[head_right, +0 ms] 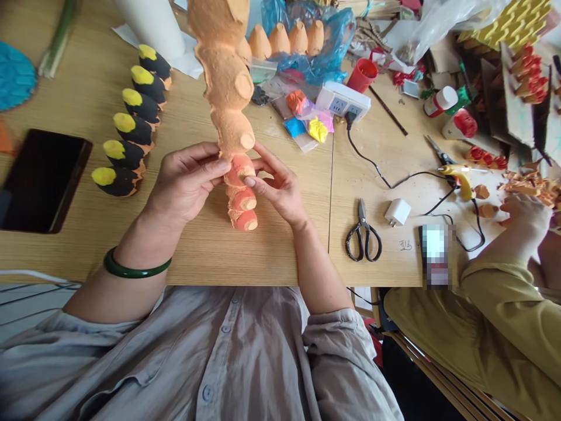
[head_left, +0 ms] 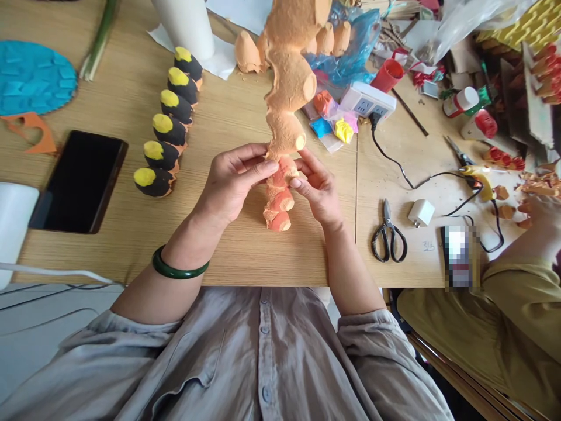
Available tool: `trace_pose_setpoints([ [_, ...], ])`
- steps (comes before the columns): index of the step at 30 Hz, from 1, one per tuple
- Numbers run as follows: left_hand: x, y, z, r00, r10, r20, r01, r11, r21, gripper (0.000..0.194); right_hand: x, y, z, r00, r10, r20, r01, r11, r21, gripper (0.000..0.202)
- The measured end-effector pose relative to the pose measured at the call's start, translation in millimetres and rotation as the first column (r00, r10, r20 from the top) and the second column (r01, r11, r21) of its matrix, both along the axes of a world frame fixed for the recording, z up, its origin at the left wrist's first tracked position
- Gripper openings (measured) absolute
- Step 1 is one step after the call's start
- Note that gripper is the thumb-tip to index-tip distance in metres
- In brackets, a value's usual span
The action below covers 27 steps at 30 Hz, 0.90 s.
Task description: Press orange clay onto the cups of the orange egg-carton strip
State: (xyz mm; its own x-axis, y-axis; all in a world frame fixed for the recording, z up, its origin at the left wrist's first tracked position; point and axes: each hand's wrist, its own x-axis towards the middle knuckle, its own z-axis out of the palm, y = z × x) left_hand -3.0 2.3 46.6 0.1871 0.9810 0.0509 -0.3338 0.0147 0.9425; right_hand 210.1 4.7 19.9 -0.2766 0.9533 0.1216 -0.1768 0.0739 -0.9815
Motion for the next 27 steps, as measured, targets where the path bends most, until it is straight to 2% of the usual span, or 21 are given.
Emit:
trace_pose_setpoints([
  [3, 0.0, -0.5, 1.0, 1.0, 0.009, 0.0, -0.009, 1.0, 0.025, 0.038, -1.8, 0.3, 2.7, 1.0, -0.004, 0.025, 0.005, 0.999, -0.035, 0.072],
  [7, 3.3, -1.6, 4.6, 1.0, 0.025, 0.002, -0.025, 1.0, 0.018, 0.041, -1.7, 1.7, 0.9, 1.0, 0.01, -0.026, -0.009, 1.0, 0.015, 0.065],
  [11, 5.7, -1.0, 5.9, 0.998, 0.055, 0.011, -0.055, 0.998, 0.012, 0.038, -1.8, 3.4, -3.4, 0.999, -0.009, 0.034, 0.007, 0.999, 0.043, 0.081],
  [15, 4.4, 2.0, 2.2, 0.998, 0.017, 0.057, -0.016, 1.0, -0.014, 0.044, -3.4, 2.4, -3.9, 0.997, 0.001, 0.076, -0.007, 0.997, 0.079, 0.09],
  [18, 1.8, 2.9, 1.7, 0.998, 0.003, 0.065, -0.001, 0.999, -0.041, 0.04, -5.0, 0.0, -1.0, 0.995, 0.008, 0.097, -0.013, 0.999, 0.05, 0.094],
  [22, 0.0, 1.5, 5.2, 0.999, -0.006, 0.037, 0.008, 0.998, -0.056, 0.036, -7.7, -2.2, 5.2, 0.997, -0.004, 0.082, 0.003, 1.0, 0.003, 0.092],
  [27, 3.2, 1.4, 6.0, 0.994, 0.002, 0.108, 0.004, 0.998, -0.057, 0.038, -10.8, -4.5, 10.8, 1.0, -0.015, -0.007, 0.014, 0.997, -0.073, 0.079],
])
